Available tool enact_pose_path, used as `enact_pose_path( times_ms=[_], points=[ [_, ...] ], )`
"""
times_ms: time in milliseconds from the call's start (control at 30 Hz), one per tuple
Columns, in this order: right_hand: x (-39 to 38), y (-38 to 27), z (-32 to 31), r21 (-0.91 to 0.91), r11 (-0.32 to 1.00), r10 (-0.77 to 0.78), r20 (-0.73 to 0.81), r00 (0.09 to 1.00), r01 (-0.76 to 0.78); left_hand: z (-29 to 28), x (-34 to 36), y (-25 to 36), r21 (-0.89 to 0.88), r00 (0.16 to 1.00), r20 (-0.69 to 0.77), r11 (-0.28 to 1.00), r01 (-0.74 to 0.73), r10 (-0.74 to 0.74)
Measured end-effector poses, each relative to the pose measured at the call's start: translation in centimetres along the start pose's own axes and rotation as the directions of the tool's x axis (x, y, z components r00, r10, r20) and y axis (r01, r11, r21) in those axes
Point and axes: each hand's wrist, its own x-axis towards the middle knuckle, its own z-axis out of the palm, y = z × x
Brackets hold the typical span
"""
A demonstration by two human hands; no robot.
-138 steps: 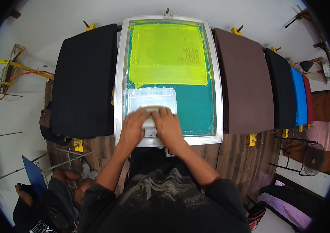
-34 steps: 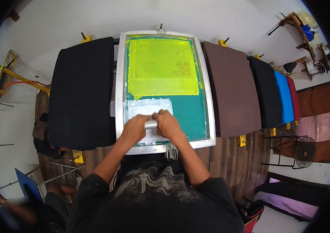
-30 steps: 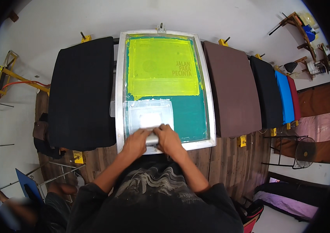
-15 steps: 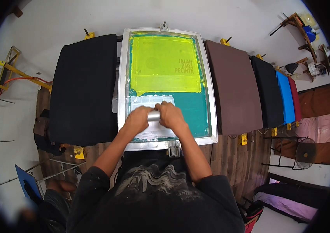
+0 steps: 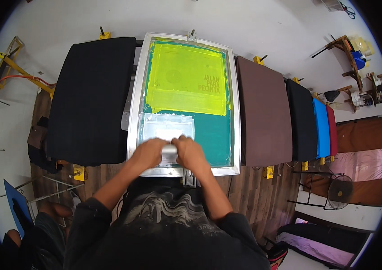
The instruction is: Applying ink to a screen using a squeegee for garment printing.
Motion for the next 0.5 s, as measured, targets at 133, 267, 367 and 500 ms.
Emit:
enact_pose_path(
  times_ms=[133, 267, 367, 500],
  points=[
    [4.9, 1.9, -0.2, -0.010, 0.999, 0.034, -0.092, 0.995, -0.035, -1.3, 4.6, -1.4, 0.050, 0.990, -0.137, 0.999, -0.018, 0.025],
    [4.6, 2.5, 0.8, 0.025, 0.999, 0.028, -0.107, 0.994, -0.026, 0.4, 4.4, -2.2, 0.045, 0.983, -0.171, 0.997, -0.062, 0.069],
    [1.8, 1.9, 1.0, 0.087, 0.996, 0.002, -0.098, 0.995, 0.006, 1.2, 2.0, -1.0, 0.034, 0.994, -0.102, 0.998, -0.043, 0.046],
    [-1.7, 0.3, 2.2, 0.112, 0.993, 0.047, -0.026, 0.999, -0.044, 2.8, -1.4, -0.8, 0.015, 0.999, -0.001, 0.999, -0.036, 0.036]
  ],
)
